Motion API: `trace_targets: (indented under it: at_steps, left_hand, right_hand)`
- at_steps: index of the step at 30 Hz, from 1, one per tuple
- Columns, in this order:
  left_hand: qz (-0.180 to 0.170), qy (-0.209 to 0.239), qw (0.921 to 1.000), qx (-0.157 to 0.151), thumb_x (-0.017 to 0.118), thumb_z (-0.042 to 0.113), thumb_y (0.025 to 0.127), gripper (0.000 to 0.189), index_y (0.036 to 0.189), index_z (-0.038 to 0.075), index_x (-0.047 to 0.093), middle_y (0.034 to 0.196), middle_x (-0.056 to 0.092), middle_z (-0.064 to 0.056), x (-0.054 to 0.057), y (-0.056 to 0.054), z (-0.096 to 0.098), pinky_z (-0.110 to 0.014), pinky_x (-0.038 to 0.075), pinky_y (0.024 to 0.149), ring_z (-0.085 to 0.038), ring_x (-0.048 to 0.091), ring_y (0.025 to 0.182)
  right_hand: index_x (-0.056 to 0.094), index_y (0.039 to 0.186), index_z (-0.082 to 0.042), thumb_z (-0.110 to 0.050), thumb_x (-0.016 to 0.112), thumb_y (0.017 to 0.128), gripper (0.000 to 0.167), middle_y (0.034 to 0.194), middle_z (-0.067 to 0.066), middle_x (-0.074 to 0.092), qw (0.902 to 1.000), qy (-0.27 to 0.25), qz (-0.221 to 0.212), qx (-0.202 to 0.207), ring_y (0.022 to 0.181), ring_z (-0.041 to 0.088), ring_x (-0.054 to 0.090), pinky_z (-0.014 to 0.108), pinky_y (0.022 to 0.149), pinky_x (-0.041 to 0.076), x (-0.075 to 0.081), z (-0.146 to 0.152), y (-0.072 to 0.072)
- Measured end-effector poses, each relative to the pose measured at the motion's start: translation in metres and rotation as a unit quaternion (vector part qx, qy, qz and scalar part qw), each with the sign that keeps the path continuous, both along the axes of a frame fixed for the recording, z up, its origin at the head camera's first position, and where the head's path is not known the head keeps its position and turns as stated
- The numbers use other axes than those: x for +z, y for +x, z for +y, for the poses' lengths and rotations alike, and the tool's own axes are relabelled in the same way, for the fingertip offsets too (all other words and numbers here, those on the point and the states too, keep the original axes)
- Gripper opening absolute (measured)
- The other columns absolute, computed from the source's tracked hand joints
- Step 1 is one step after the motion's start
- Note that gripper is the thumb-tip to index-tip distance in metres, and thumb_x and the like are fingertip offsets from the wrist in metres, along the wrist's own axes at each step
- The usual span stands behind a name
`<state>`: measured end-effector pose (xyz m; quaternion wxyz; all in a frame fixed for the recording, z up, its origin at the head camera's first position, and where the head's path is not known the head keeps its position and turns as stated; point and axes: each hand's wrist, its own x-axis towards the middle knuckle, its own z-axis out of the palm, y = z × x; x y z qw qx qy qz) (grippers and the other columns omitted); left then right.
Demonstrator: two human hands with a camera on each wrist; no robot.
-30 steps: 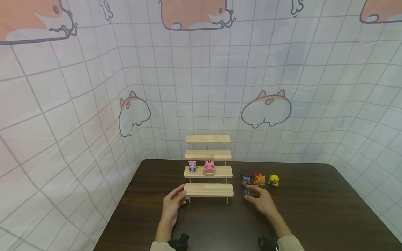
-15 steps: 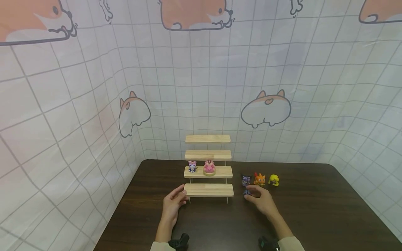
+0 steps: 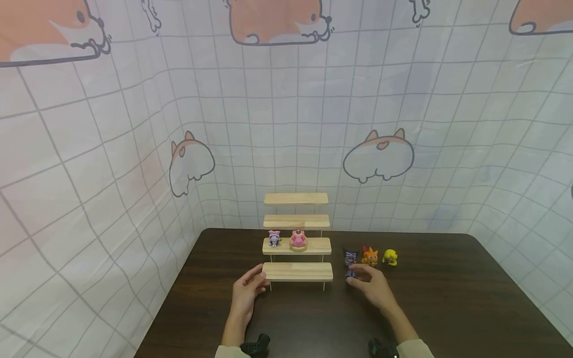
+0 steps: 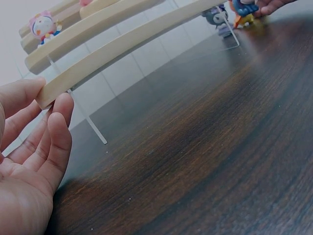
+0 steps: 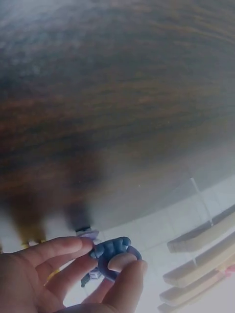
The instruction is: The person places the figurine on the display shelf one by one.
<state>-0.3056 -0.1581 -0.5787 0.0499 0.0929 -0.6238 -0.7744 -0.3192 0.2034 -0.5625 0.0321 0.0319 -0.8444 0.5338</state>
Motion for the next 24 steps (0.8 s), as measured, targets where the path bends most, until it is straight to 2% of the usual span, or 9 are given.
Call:
trace_targets:
  at_steps: [6,14,19,24]
  left_hand:
    - [0.0,0.0,1.0,0.0,0.073,0.018,0.096,0.047,0.138,-0.001,0.062,0.097,0.075,0.001,0.0,0.0,0.0,-0.022,0.057,0.07,-0.01,0.072,0.081]
    - [-0.004,-0.001,1.0,-0.003,0.071,0.018,0.098,0.047,0.14,0.001,0.06,0.099,0.075,0.001,0.001,0.001,-0.001,-0.023,0.057,0.071,-0.01,0.072,0.082]
    - [-0.005,0.002,1.0,-0.001,0.072,0.018,0.097,0.047,0.139,0.001,0.061,0.099,0.075,0.0,0.002,0.001,0.0,-0.022,0.057,0.071,-0.01,0.072,0.082]
    - [-0.002,0.003,1.0,-0.001,0.073,0.019,0.096,0.047,0.138,0.0,0.062,0.098,0.075,0.0,0.001,0.001,0.0,-0.022,0.057,0.071,-0.01,0.072,0.081]
  right_hand:
    - [0.07,0.126,-0.01,-0.017,0.08,0.089,0.039,0.132,0.015,0.068,0.9998,0.007,0.016,0.007,0.121,0.034,0.064,0.035,0.09,0.057,0.004,0.001,-0.001]
    - [0.071,0.125,-0.013,-0.022,0.081,0.089,0.038,0.128,0.011,0.07,0.9989,0.003,0.034,0.031,0.12,0.03,0.065,0.043,0.098,0.054,0.018,-0.002,-0.001]
    - [0.07,0.127,-0.012,-0.023,0.081,0.089,0.041,0.123,0.01,0.071,0.9985,0.003,0.039,0.04,0.11,0.024,0.067,0.032,0.091,0.054,0.029,-0.005,0.0]
    - [0.069,0.127,-0.013,-0.026,0.08,0.09,0.04,0.123,0.012,0.071,0.9969,0.0,0.053,0.058,0.106,0.024,0.069,0.029,0.085,0.055,0.041,-0.008,0.001]
